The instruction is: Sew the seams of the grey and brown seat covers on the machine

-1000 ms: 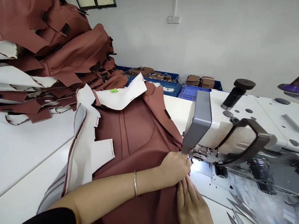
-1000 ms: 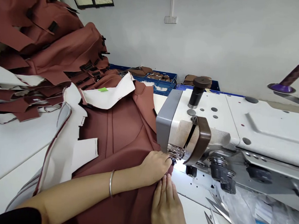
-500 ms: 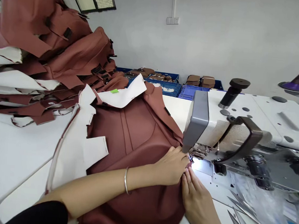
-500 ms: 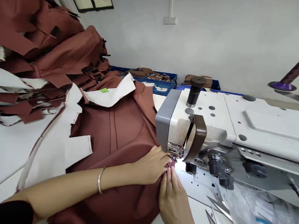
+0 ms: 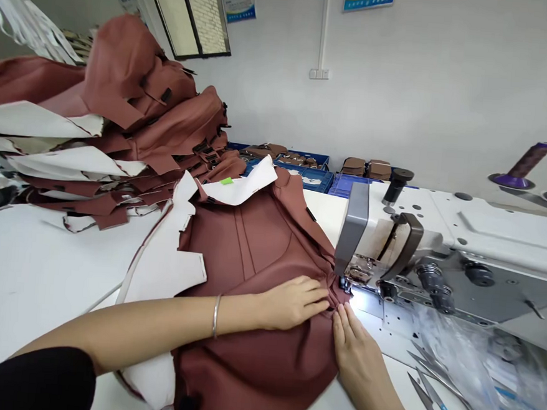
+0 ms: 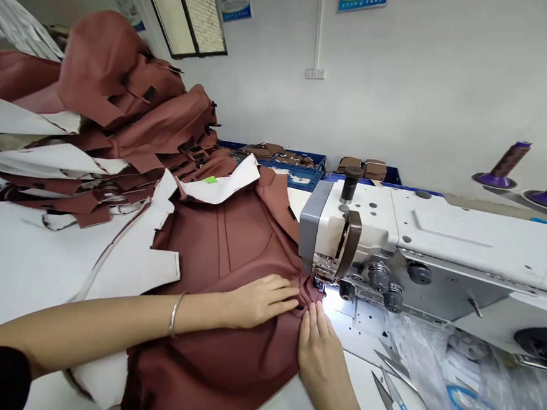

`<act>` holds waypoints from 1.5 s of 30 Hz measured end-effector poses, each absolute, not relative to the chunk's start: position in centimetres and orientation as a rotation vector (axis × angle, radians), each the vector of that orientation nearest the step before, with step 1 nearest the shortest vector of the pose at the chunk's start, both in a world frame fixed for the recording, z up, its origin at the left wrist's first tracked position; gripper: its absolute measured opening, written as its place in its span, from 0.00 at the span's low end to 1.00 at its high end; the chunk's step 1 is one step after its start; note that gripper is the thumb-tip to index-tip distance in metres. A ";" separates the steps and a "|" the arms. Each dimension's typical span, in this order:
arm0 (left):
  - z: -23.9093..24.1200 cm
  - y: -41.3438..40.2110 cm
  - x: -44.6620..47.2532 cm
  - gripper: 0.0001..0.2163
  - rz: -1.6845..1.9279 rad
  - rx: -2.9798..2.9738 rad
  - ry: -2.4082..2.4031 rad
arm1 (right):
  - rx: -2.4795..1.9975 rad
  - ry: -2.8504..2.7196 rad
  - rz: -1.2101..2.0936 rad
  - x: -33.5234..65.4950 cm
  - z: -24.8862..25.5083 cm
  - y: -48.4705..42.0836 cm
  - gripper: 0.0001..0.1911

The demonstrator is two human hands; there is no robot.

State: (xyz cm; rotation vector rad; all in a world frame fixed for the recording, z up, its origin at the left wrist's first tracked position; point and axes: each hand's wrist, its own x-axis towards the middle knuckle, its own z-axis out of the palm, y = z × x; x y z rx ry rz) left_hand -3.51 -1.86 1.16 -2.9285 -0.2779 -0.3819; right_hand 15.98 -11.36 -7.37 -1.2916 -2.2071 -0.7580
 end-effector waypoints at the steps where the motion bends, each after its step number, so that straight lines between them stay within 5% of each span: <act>1: 1.6 -1.9 -3.0 0.14 -0.306 -2.907 -0.197 | -1.292 -2.203 -0.767 16.0 -7.4 -11.3 0.20; 14: 2.0 -3.1 0.4 0.08 -0.118 -3.081 -0.756 | -1.291 -2.219 -0.766 16.0 -7.3 -11.5 0.19; 18: 2.5 -3.5 1.1 0.04 -0.315 -3.089 -0.613 | -1.171 -2.211 -0.816 16.2 -6.5 -11.9 0.17; 24: 0.3 -2.7 3.8 0.07 -0.154 -2.857 -0.366 | -1.112 -2.199 -0.835 15.8 -6.0 -12.7 0.17; 45: -0.4 -2.3 2.4 0.05 -0.240 -2.876 -0.615 | -1.222 -2.110 -0.550 13.7 -7.3 -14.5 0.17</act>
